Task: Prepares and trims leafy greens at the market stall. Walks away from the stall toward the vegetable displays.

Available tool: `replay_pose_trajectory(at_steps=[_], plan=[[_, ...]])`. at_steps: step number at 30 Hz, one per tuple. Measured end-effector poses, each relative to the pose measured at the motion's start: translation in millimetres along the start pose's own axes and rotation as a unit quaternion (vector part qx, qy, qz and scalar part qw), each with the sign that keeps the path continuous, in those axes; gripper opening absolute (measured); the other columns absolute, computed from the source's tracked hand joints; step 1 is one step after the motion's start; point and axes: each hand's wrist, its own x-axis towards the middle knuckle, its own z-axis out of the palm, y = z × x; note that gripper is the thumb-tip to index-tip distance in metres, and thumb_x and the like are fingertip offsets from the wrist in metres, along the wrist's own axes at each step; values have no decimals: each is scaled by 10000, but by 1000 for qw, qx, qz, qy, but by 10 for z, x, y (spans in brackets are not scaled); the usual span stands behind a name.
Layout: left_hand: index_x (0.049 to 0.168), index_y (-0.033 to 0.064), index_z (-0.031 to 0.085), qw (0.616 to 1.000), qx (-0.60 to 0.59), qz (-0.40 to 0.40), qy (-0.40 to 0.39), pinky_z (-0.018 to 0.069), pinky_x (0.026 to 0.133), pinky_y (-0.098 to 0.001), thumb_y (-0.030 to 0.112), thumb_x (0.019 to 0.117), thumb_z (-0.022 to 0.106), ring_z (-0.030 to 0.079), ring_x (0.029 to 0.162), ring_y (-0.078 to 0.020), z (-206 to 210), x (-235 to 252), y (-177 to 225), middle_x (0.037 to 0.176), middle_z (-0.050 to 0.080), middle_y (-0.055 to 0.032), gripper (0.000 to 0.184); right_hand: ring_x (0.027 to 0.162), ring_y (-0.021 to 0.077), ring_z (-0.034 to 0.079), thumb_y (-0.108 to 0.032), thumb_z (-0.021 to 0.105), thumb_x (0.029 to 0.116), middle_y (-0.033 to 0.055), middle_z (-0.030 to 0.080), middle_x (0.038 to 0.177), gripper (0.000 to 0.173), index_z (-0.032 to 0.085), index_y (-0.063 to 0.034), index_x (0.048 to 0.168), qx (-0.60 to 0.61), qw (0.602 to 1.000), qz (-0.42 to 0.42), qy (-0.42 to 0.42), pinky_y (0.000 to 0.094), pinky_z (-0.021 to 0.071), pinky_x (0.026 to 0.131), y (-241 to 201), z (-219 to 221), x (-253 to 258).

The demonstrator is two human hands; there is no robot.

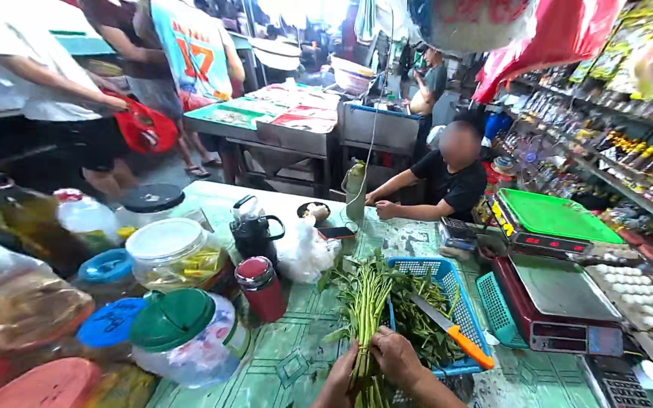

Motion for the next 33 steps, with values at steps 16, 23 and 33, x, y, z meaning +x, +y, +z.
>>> replay_pose_trajectory(at_steps=[16,23,33], plan=[[1207,33,625,998,-17,27,-49,595,723,-398,438,1120,310,698,812,-215,-244,75,623,923,708,-117,520,1016,314,672,-138,497,994,204,664,1077,255,669,44,1043,44,995,23,85,446,554,903,-476,10,330],[1213,18,630,995,-16,27,-91,599,796,-417,450,1121,286,706,871,-221,-307,195,671,976,716,-132,560,1055,241,603,-152,418,992,186,615,1098,303,620,50,1092,234,968,16,86,389,495,941,-555,16,267],[1231,69,626,976,-55,-96,-189,586,860,-469,529,1088,322,708,962,-242,-132,282,537,1039,725,-126,570,1002,299,657,-253,544,1028,180,680,1043,299,659,0,1137,134,968,205,-45,519,511,917,-649,-265,156]])
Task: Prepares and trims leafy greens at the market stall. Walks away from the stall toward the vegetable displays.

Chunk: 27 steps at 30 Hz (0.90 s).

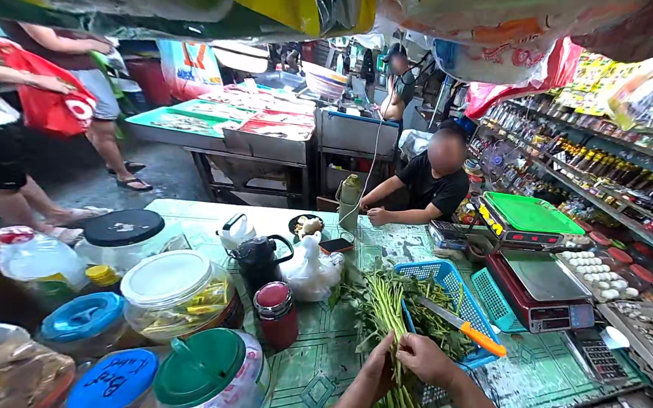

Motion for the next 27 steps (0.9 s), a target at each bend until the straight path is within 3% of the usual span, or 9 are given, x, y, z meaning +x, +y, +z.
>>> replay_pose_trajectory(at_steps=[2,5,9,12,17,20,24,26,27], plan=[[1237,55,637,999,13,-13,29,583,861,-482,554,1062,410,703,967,-251,43,86,-52,1049,721,-138,576,983,292,669,-243,548,1029,175,693,1025,291,671,-1,1134,-17,1000,-4,12,502,521,912,22,29,-81],[1051,42,653,995,0,13,104,578,721,-416,358,1032,558,682,774,-211,103,266,-54,853,691,-112,330,904,290,686,-228,541,1021,167,701,955,274,686,-9,1101,-46,997,-43,50,496,543,854,23,99,-253],[1180,5,616,991,-58,32,119,596,739,-455,330,1025,544,703,825,-285,250,281,175,945,707,-188,367,725,260,653,-212,547,1004,131,666,789,241,686,-17,1025,-53,987,-100,115,462,543,707,44,83,-587],[1235,22,581,979,-123,25,158,579,764,-474,294,1005,582,687,873,-299,487,303,335,1009,689,-194,356,715,249,677,-194,559,992,99,688,755,207,699,-40,990,-125,967,-129,179,467,547,763,75,64,-881],[1311,31,561,969,-147,39,193,569,836,-516,252,964,659,678,983,-323,784,426,313,1117,677,-205,423,708,184,705,-169,594,947,34,706,746,132,695,-92,911,-274,896,-200,285,389,573,740,293,46,-1298],[1351,34,555,963,-141,56,224,557,894,-557,259,953,687,661,1080,-334,808,542,273,1204,659,-206,476,732,227,725,-149,616,943,70,732,790,137,723,-65,925,-283,890,-155,322,443,587,730,323,-144,-1700],[1348,21,544,965,-87,71,237,566,855,-552,197,923,696,669,1049,-340,733,497,286,1182,664,-218,484,706,288,704,-161,608,967,115,701,762,179,706,-13,988,-229,895,-13,383,539,572,729,510,-608,-2135],[1385,43,511,975,-25,63,212,575,841,-535,212,929,686,677,1036,-329,703,312,296,1170,672,-208,517,715,253,680,-207,569,972,89,673,756,208,679,-32,995,-165,908,31,383,506,549,750,762,-681,-2138],[1392,49,504,978,-2,63,200,580,814,-520,205,930,675,686,998,-321,675,218,300,1140,681,-204,517,698,219,674,-205,557,965,74,682,776,209,670,-31,988,-107,919,39,378,460,560,700,892,-671,-2097]])
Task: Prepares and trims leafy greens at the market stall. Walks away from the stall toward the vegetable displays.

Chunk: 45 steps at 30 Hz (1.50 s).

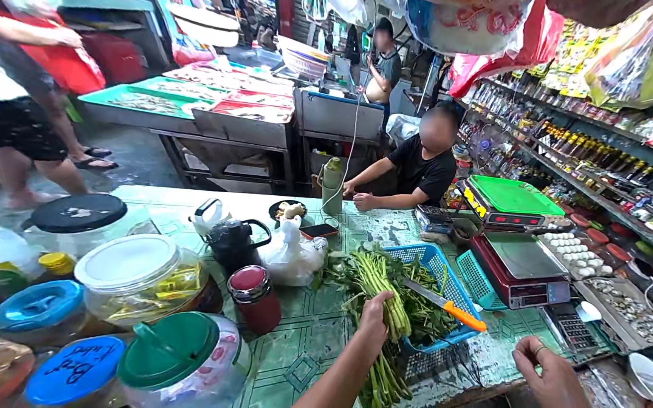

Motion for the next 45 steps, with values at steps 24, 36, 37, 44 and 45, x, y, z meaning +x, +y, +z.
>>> replay_pose_trajectory(at_steps=[24,36,37,44,45], plan=[[1189,-22,646,935,276,158,-154,582,873,-329,-13,976,509,683,930,-123,-744,-574,-664,1037,699,-74,253,670,77,625,-219,513,1050,-28,657,757,168,646,-131,996,638,655,45,-403,272,550,661,-531,2123,568],[1018,69,536,985,-22,144,-95,583,713,-371,90,1074,417,604,624,-144,-805,-450,-303,675,550,4,134,824,145,694,-230,574,1010,20,711,813,209,709,-137,881,699,613,31,-367,390,561,926,-404,2123,704],[985,97,537,983,-38,148,-103,542,633,-329,87,1065,428,512,540,-105,-840,-425,-219,607,460,50,135,787,132,678,-230,561,992,-10,676,747,222,687,-159,824,705,616,34,-350,416,536,976,-384,2093,714],[991,57,579,963,186,154,-123,359,479,-201,86,1030,543,401,498,-35,-860,-86,-208,635,453,69,60,468,-6,496,-474,532,1028,-53,662,787,643,288,-343,1608,785,489,-87,-371,148,439,439,-547,1774,896],[993,51,579,964,184,146,-129,393,497,-209,84,1037,534,433,513,-43,-778,-90,-221,646,471,59,70,487,-8,525,-517,526,1024,-16,716,949,758,92,-400,1635,741,523,-108,-407,135,458,450,-595,1765,891]])
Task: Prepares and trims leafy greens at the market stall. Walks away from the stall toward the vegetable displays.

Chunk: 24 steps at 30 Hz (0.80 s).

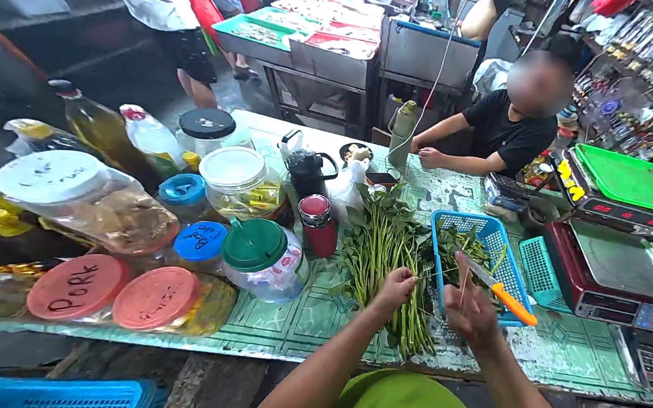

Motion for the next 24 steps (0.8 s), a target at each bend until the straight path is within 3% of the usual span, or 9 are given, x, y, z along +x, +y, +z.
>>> replay_pose_trajectory(at_steps=[1,3,5,7,11,14,17,21,24], plan=[[999,39,580,1000,9,-3,-9,449,528,-222,81,1041,527,489,538,-53,70,23,22,670,512,41,80,510,2,555,-514,540,1021,19,729,1095,852,-65,-425,1615,-38,998,46,-12,138,478,465,27,23,17],[1031,-1,612,995,93,-9,-22,534,648,-281,88,1035,536,601,675,-105,137,101,8,804,615,-35,117,550,65,585,-323,581,1042,59,726,1089,926,-150,-426,1601,-81,983,150,65,190,477,466,165,20,4],[1158,-29,663,959,277,-14,-49,554,911,-402,126,1038,530,678,988,-220,58,225,-99,1094,688,-149,237,618,157,617,-94,589,997,71,667,919,925,-26,-309,1654,-221,924,243,195,304,505,474,380,-73,-42],[1257,16,663,887,455,-5,-83,464,1086,-507,180,1060,498,617,1227,-309,-114,290,-318,1276,652,-186,304,735,284,664,-80,586,982,164,661,936,788,189,-209,1650,-412,810,316,272,484,577,621,698,-220,-149],[1414,72,580,755,641,48,-130,257,1214,-593,263,1053,546,441,1445,-327,-453,328,-795,1436,589,-153,410,1249,387,614,-279,555,1045,252,603,1372,538,442,-41,1515,-551,659,415,301,559,482,1077,1061,-385,-357],[1401,113,601,697,698,89,-141,269,1199,-607,289,1004,639,450,1438,-315,-692,258,-930,1426,603,-113,436,1345,375,551,-296,506,1050,215,548,1470,498,497,-62,1490,-580,590,487,282,565,443,1119,1187,-383,-348],[1378,149,636,662,732,60,-147,282,1179,-615,375,1010,625,445,1432,-299,-820,181,-870,1442,590,-74,432,1331,359,566,-301,491,1058,203,609,1403,433,592,-46,1393,-569,601,495,264,567,441,1115,1266,-495,-366],[1257,89,690,693,708,32,-130,310,1156,-603,309,1015,609,489,1385,-322,-699,138,-744,1366,633,-110,337,1252,328,615,-303,457,1073,189,650,1312,398,629,-43,1320,-577,627,439,285,530,476,1077,1089,-391,-303],[1265,48,694,823,558,29,-100,431,1121,-493,233,1053,544,604,1265,-313,-380,71,-652,1269,683,-162,319,1114,341,680,-330,440,1090,189,701,1185,404,608,-54,1332,-537,650,428,327,561,519,984,805,-189,-245]])
